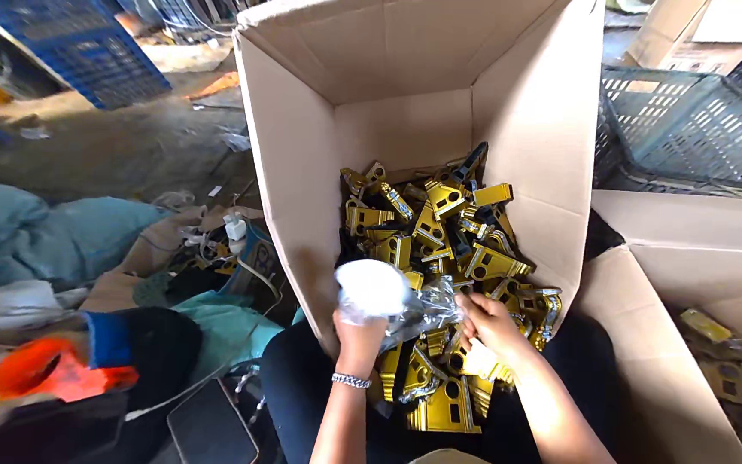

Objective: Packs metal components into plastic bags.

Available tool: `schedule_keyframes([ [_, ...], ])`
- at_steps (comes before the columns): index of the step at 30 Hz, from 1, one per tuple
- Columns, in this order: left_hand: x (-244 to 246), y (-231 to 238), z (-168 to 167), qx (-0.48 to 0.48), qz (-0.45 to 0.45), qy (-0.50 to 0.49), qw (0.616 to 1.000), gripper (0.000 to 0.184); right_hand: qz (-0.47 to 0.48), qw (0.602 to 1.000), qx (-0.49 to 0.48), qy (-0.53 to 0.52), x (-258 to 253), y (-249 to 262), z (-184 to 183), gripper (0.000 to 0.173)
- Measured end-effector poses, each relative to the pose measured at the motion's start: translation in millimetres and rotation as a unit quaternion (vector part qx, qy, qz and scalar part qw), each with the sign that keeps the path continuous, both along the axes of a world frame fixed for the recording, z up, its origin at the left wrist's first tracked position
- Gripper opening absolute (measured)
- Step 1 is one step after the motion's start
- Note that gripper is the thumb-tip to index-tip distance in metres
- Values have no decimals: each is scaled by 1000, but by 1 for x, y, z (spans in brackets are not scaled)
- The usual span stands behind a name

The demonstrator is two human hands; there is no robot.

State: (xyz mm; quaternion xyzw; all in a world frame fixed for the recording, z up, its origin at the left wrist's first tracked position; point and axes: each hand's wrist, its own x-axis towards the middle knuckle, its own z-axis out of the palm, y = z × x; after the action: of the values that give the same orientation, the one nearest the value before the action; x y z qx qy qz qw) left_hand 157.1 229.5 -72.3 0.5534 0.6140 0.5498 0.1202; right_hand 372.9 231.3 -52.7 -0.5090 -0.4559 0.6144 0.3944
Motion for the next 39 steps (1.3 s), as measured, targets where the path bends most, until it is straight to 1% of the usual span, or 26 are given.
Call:
schedule_keyframes([
  [1, -3, 2, 4, 3, 21, -36, 999, 65, -19, 999, 16, 29, 2, 0, 0, 19],
  [2, -3, 1, 12, -18, 1, -105, 994, 62, -15, 998, 41, 52, 4, -1, 1, 14],
  [3, 0, -4, 25, -69, -62, -192, 977, 53, 7, 996, 66, 58, 2, -4, 3, 12],
  [5, 14, -18, 44, -211, -252, -308, 893, 44, 111, 988, 103, 22, -7, -9, 11, 16],
  [6, 21, -22, 46, -256, -316, -327, 853, 45, 182, 976, 117, -11, -10, -8, 16, 19],
  [7, 24, -24, 46, -271, -338, -328, 839, 48, 237, 963, 124, -46, -8, -3, 22, 23],
  [9, 18, -22, 42, -233, -290, -303, 877, 47, 221, 958, 143, -110, 6, 12, 31, 23],
  [11, 6, -17, 28, -183, -205, -222, 935, 43, 133, 955, 176, -199, 26, 31, 23, 21],
  [13, -1, -14, 18, -142, -161, -212, 953, 42, 102, 896, 216, -374, 46, 51, 9, 24],
  [15, -2, -13, 18, -118, -143, -254, 949, 41, 151, 816, 152, -537, 59, 72, -5, 32],
  [16, -1, -12, 19, -107, -145, -273, 945, 42, 178, 781, 119, -586, 63, 81, -15, 35],
  [18, 2, -11, 20, -91, -150, -297, 939, 43, 174, 758, 135, -615, 70, 87, -39, 33],
  [21, 8, -8, 22, -66, -126, -312, 939, 58, 80, 794, 211, -565, 78, 82, -47, 26],
  [23, 7, -10, 17, -48, -108, -283, 952, 67, -40, 866, 262, -425, 83, 65, -51, 27],
  [25, 3, -7, 9, -20, -101, -203, 974, 66, -174, 945, 214, -178, 78, 39, -36, 42],
  [26, 2, -5, 5, -5, -95, -151, 984, 63, -212, 962, 165, -48, 75, 27, -25, 49],
  [27, 2, -4, 3, 6, -90, -102, 991, 63, -209, 967, 140, 49, 74, 16, -18, 60],
  [28, 4, -3, 2, 10, -91, -68, 993, 65, -189, 967, 145, 92, 73, 8, -13, 82],
  [29, 7, -2, 3, 10, -96, -52, 994, 67, -153, 970, 165, 91, 68, 2, -7, 84],
  [30, 12, -1, 5, 10, -107, -53, 993, 67, -100, 973, 186, 89, 63, -2, 1, 74],
  [31, 18, -1, 7, 7, -122, -72, 990, 65, -30, 978, 195, 69, 56, -5, 9, 73],
  [33, 33, -3, 17, -29, -153, -160, 975, 60, 69, 981, 181, -13, 35, -4, 23, 68],
  [34, 41, -5, 24, -60, -158, -221, 961, 59, 69, 975, 199, -77, 21, -1, 22, 63],
  [36, 51, -3, 40, -90, -141, -333, 928, 53, 14, 924, 290, -249, -6, 8, 12, 44],
  [37, 52, -1, 48, -99, -137, -365, 915, 49, 40, 897, 301, -321, -16, 10, 11, 38],
  [39, 48, -2, 51, -111, -128, -350, 921, 44, 141, 867, 262, -400, -35, 8, 9, 43],
])
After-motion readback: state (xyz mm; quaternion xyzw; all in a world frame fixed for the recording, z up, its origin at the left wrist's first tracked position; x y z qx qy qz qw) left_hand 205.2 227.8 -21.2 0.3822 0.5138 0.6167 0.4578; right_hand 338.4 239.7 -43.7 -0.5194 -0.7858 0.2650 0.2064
